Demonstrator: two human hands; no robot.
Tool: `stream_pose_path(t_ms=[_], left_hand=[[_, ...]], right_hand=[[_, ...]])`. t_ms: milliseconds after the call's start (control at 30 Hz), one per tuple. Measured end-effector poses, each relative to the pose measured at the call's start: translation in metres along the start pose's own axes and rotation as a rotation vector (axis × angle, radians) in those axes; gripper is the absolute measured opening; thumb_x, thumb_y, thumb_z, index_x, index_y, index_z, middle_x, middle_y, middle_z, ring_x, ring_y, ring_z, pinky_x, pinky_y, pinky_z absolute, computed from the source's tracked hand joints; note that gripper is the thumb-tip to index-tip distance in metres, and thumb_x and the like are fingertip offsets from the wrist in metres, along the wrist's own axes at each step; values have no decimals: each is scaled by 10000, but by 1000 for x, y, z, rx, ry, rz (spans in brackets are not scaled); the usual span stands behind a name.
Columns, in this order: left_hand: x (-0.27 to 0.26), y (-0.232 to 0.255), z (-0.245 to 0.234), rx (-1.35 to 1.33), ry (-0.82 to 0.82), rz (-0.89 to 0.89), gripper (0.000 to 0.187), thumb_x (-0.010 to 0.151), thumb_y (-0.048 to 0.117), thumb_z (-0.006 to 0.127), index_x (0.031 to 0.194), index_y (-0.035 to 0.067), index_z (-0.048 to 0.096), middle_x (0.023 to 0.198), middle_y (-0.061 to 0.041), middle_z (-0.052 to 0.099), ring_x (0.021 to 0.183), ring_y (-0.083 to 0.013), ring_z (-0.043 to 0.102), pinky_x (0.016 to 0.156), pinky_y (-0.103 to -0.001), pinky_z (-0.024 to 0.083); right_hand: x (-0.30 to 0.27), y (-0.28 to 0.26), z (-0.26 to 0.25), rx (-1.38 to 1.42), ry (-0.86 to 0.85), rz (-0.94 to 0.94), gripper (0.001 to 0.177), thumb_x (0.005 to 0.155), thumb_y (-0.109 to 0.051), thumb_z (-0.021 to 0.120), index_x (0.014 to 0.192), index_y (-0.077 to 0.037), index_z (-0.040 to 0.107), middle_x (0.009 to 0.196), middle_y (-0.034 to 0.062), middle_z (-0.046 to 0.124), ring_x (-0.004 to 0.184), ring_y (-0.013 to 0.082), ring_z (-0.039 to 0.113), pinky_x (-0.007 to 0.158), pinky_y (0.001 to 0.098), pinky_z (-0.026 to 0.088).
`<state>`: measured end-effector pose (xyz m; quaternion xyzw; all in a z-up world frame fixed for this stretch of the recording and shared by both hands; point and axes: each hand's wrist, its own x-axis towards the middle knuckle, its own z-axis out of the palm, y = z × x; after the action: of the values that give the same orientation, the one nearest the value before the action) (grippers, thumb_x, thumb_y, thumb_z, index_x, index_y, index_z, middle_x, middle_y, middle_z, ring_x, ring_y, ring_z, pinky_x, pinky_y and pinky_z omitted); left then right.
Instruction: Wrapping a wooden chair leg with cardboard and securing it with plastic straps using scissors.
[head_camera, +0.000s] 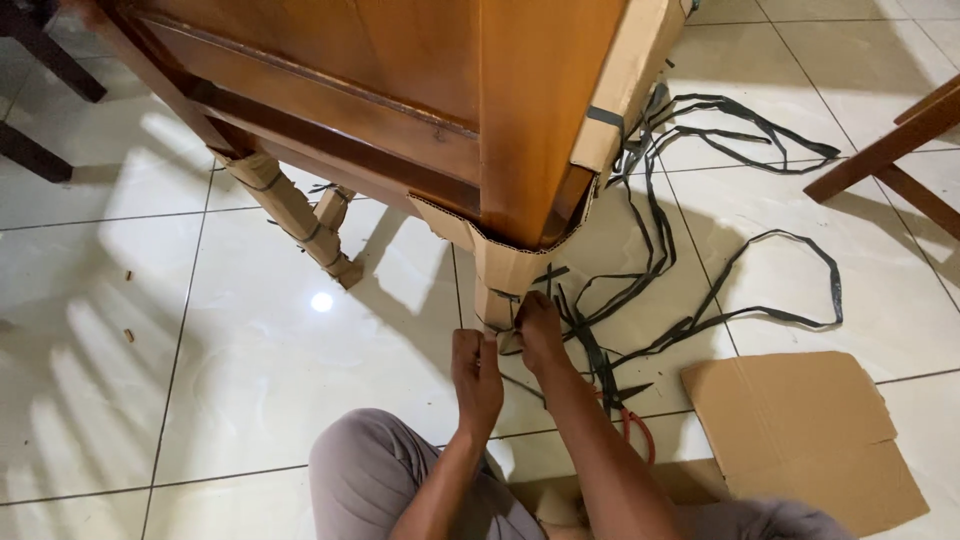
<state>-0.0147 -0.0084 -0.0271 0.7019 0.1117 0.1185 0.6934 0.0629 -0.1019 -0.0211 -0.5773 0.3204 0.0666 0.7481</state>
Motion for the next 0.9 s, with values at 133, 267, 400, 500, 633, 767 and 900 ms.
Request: stream_pose_path(t_ms=[133, 267, 400, 500, 633, 767, 900], left_hand=[[-14, 52, 4, -202, -21, 131, 301, 1123, 176, 459, 852, 114, 572, 832, 6, 427, 836, -111, 385, 843, -296, 404], [-7, 24, 13, -601, 68, -215, 323, 1110, 207, 423, 804, 141, 506, 776, 38, 412, 766, -114, 401, 797, -288, 409], [8, -2, 13, -875, -5, -401, 381, 1144, 270, 396, 773, 188, 401, 737, 42, 347, 755, -167, 496, 671, -283, 388], [10, 13, 11, -923, -27, -508, 397, 1147, 262, 387, 758, 190, 353, 719, 55, 318, 714, -149, 471, 611, -268, 348], [9, 5, 13, -956, -88, -545, 395, 1146, 247, 395, 759, 181, 360, 709, 58, 314, 694, -149, 471, 584, -268, 347], [18, 5, 13, -773, -50, -501, 373, 1118, 268, 456, 762, 207, 369, 677, 74, 288, 614, -121, 461, 528, -227, 333], [26, 4, 5, -774, 8, -519, 389, 1114, 257, 482, 749, 205, 360, 661, 68, 284, 580, -115, 444, 496, -238, 313]], right_hand=[[3, 0, -2, -34, -35, -35, 232, 995, -241, 497, 777, -166, 520, 657, 4, 477, 533, 146, 477, 443, 270, 414], [2, -7, -9, -252, -104, -26, 382, 1033, -143, 317, 961, 122, 583, 884, 128, 521, 878, 217, 468, 755, 324, 459], [49, 35, -12, -78, -25, -75, 265, 1005, -286, 459, 776, -155, 493, 694, 7, 445, 626, 150, 457, 525, 257, 386], [42, 26, -10, -157, -58, -173, 275, 1032, -274, 444, 827, -114, 534, 719, 52, 515, 653, 160, 508, 556, 291, 425], [29, 15, -10, -303, -95, -320, 318, 1078, -264, 426, 913, -57, 601, 758, 106, 632, 689, 169, 585, 610, 330, 486], [61, 30, -20, -549, -88, -430, 269, 1053, -206, 495, 960, 5, 632, 798, 192, 690, 715, 220, 643, 623, 366, 498], [57, 21, -22, -577, -107, -452, 336, 1066, -240, 441, 959, -15, 666, 757, 178, 688, 671, 200, 615, 590, 354, 457]])
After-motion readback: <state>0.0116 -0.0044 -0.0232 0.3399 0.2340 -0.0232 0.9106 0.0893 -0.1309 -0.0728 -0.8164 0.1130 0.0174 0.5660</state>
